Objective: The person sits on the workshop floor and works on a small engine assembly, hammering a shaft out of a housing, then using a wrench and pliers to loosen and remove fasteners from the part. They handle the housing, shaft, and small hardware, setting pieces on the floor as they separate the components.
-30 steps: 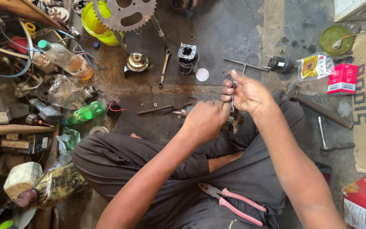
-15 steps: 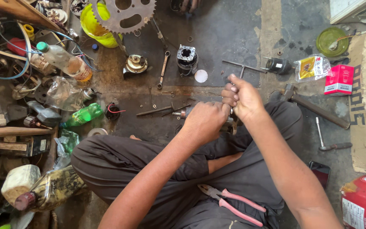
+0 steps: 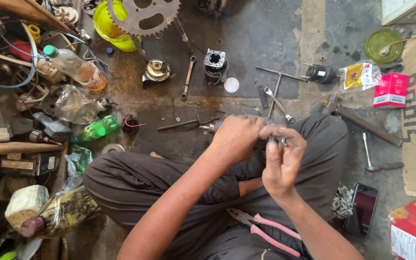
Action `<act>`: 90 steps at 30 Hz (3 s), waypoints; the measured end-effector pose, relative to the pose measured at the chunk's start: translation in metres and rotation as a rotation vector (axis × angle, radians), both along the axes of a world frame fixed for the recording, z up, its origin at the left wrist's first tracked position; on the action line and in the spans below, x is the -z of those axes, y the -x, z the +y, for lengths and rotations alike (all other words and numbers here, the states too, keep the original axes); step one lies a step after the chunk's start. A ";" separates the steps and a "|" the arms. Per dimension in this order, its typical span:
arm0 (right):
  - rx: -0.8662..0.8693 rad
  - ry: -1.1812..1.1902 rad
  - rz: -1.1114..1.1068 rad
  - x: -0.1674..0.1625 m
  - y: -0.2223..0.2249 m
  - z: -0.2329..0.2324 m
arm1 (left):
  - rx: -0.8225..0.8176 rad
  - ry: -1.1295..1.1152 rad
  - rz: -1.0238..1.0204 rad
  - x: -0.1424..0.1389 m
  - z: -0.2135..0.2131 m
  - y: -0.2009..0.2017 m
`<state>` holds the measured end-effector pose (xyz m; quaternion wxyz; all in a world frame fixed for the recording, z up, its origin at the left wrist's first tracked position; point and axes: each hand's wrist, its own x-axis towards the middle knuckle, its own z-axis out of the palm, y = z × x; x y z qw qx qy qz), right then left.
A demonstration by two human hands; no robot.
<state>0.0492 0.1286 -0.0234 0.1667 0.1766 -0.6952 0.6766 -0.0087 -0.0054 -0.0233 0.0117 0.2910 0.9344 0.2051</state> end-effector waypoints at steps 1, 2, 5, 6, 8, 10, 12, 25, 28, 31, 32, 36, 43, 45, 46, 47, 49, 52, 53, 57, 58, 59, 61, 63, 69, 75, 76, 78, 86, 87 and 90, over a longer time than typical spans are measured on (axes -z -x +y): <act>0.015 -0.081 -0.018 -0.001 0.001 0.005 | -0.006 -0.006 -0.011 0.000 0.000 0.000; 0.031 -0.163 -0.034 -0.002 0.004 0.010 | -0.010 -0.013 -0.018 0.000 0.000 0.000; 0.103 -0.428 -0.036 -0.003 0.028 0.032 | -0.018 0.007 0.020 0.000 0.000 0.001; 0.117 -0.533 -0.042 -0.003 0.032 0.040 | -0.020 0.020 0.038 0.001 0.001 0.000; 0.145 -0.741 -0.055 -0.003 0.042 0.053 | -0.029 0.019 0.035 0.001 0.001 -0.001; 0.184 -0.637 -0.208 -0.001 0.050 0.059 | -0.030 0.023 0.026 0.001 0.001 -0.002; 0.151 -0.402 -0.418 0.002 0.061 0.063 | -0.028 0.031 0.014 0.000 0.002 -0.002; -0.044 -0.433 -0.548 0.037 0.120 0.057 | -0.045 0.046 0.021 -0.004 0.002 -0.004; -0.072 -0.473 -0.485 0.042 0.129 0.055 | -0.046 0.035 0.021 -0.002 0.002 -0.004; -0.114 -0.456 -0.707 0.036 0.137 0.050 | -0.054 0.015 0.035 -0.001 0.002 -0.003; -0.128 -0.430 -0.830 0.032 0.139 0.047 | -0.055 0.006 0.041 0.000 0.003 -0.003; -0.182 -0.440 -1.118 0.016 0.146 0.035 | -0.052 0.015 0.029 0.000 0.003 -0.003; -0.279 -0.510 -1.282 0.004 0.148 0.026 | -0.052 0.018 0.025 0.001 0.002 -0.002; -0.256 -0.462 -1.118 -0.001 0.139 0.027 | -0.054 0.028 0.013 0.001 0.002 -0.001; -0.235 -0.418 -0.964 -0.004 0.133 0.029 | -0.051 0.028 0.001 0.002 0.002 0.001; -0.216 -0.374 -0.810 -0.007 0.125 0.029 | -0.049 0.029 -0.011 0.002 0.002 0.002; -0.098 -0.516 -0.543 -0.015 0.105 0.038 | -0.050 0.015 -0.033 0.003 -0.002 0.005; 0.074 -0.890 0.060 -0.014 0.063 0.034 | -0.045 -0.033 -0.063 0.004 -0.011 0.009; 0.135 -1.033 0.306 -0.012 0.055 0.033 | -0.039 -0.047 -0.064 0.004 -0.013 0.009; 0.144 -0.736 0.158 -0.006 0.049 0.044 | -0.033 -0.007 -0.025 0.004 -0.009 0.011; 0.168 -0.610 0.022 -0.005 0.052 0.048 | -0.031 -0.006 -0.023 0.004 -0.007 0.011; 0.187 -0.483 -0.112 -0.005 0.057 0.052 | -0.033 -0.006 -0.022 0.004 -0.006 0.010; 0.108 -0.414 -0.289 -0.002 0.072 0.058 | -0.036 0.015 -0.019 0.004 -0.004 0.006; 0.029 -0.379 -0.428 0.002 0.089 0.059 | -0.022 0.054 0.000 0.003 0.000 0.003; -0.126 -0.289 -0.938 0.019 0.136 0.048 | -0.052 0.049 0.020 -0.001 0.004 -0.002; -0.186 -0.406 -1.101 0.006 0.153 0.039 | -0.049 0.042 0.020 -0.001 0.003 -0.002; -0.192 -0.428 -1.106 0.003 0.153 0.036 | -0.051 0.045 0.021 -0.001 0.003 -0.002; -0.213 -0.504 -1.128 0.001 0.153 0.033 | -0.051 0.047 0.020 0.000 0.004 -0.002; -0.268 -0.706 -1.074 0.019 0.150 0.030 | -0.048 0.040 0.027 0.003 0.003 -0.003; -0.189 -0.681 -0.800 0.020 0.141 0.032 | -0.045 0.044 0.020 0.003 0.003 -0.003; 0.038 -0.509 -0.335 0.017 0.101 0.040 | -0.047 0.018 0.026 0.003 0.003 -0.002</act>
